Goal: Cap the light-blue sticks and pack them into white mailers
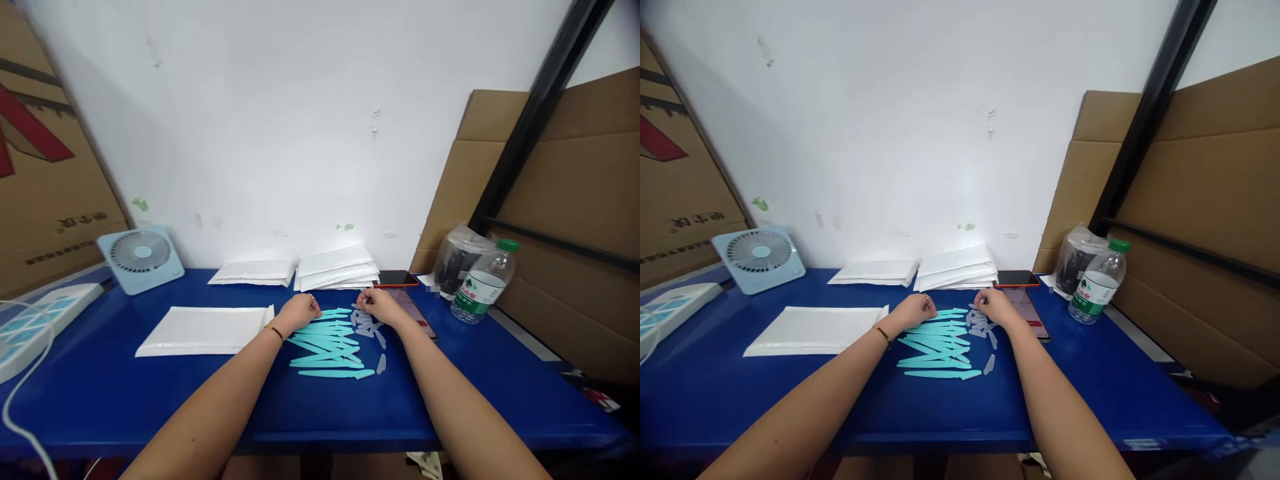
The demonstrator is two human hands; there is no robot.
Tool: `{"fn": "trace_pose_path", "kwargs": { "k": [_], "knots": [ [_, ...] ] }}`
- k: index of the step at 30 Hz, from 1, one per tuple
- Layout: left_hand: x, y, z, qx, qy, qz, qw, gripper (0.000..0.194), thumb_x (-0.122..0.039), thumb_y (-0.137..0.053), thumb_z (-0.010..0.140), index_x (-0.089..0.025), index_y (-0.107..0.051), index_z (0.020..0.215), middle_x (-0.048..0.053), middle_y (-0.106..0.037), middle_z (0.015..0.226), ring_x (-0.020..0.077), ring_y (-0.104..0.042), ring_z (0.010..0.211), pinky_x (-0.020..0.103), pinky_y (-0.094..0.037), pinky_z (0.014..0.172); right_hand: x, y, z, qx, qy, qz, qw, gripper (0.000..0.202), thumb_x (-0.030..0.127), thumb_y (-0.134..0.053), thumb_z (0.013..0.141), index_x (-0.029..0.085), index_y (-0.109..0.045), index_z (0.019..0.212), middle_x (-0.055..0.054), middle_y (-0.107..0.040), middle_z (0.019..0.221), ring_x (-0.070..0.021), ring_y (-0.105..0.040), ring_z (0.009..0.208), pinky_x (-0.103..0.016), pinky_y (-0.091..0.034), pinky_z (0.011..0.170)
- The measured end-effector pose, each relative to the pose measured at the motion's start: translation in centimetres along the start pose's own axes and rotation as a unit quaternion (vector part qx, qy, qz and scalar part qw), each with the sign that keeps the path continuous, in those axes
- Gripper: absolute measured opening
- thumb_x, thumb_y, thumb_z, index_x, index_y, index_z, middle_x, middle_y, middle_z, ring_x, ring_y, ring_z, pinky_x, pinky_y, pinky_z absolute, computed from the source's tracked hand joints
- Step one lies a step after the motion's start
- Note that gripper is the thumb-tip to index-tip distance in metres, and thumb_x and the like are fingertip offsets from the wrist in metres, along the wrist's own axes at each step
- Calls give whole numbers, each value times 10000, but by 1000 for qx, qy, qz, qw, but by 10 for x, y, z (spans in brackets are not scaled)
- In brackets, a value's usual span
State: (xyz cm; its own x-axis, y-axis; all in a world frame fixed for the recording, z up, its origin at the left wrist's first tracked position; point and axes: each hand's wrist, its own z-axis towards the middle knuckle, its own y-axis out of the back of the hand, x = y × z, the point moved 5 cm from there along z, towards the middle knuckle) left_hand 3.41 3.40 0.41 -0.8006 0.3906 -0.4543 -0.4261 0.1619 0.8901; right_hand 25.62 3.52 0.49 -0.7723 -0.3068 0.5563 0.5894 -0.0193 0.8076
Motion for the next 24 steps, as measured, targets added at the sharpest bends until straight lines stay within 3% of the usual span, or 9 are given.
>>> {"fn": "trace_pose_path", "kwargs": {
  "k": [7,14,24],
  "knots": [
    [6,1,-3,-34,21,-41,998,176,-303,-533,719,-170,-635,769,26,-652,737,132,-585,661,199,-386,542,3,-6,-1,36,0,103,994,265,359,-581,686,129,-655,794,-18,-583,645,-100,-473,561,-205,-364,513],
    [6,1,-2,-31,29,-62,997,143,-268,-538,688,-180,-644,727,25,-664,754,136,-589,670,194,-382,537,3,-9,-5,62,-8,181,981,330,403,-590,677,106,-647,810,-13,-558,634,-85,-425,534,-206,-345,505],
    [2,5,-5,-27,32,-63,997,149,-260,-533,676,-176,-646,727,30,-668,760,141,-595,685,196,-393,550,5,-6,-7,74,-4,188,979,313,395,-589,686,113,-646,810,-2,-549,635,-75,-410,525,-201,-337,504]
  ]
}}
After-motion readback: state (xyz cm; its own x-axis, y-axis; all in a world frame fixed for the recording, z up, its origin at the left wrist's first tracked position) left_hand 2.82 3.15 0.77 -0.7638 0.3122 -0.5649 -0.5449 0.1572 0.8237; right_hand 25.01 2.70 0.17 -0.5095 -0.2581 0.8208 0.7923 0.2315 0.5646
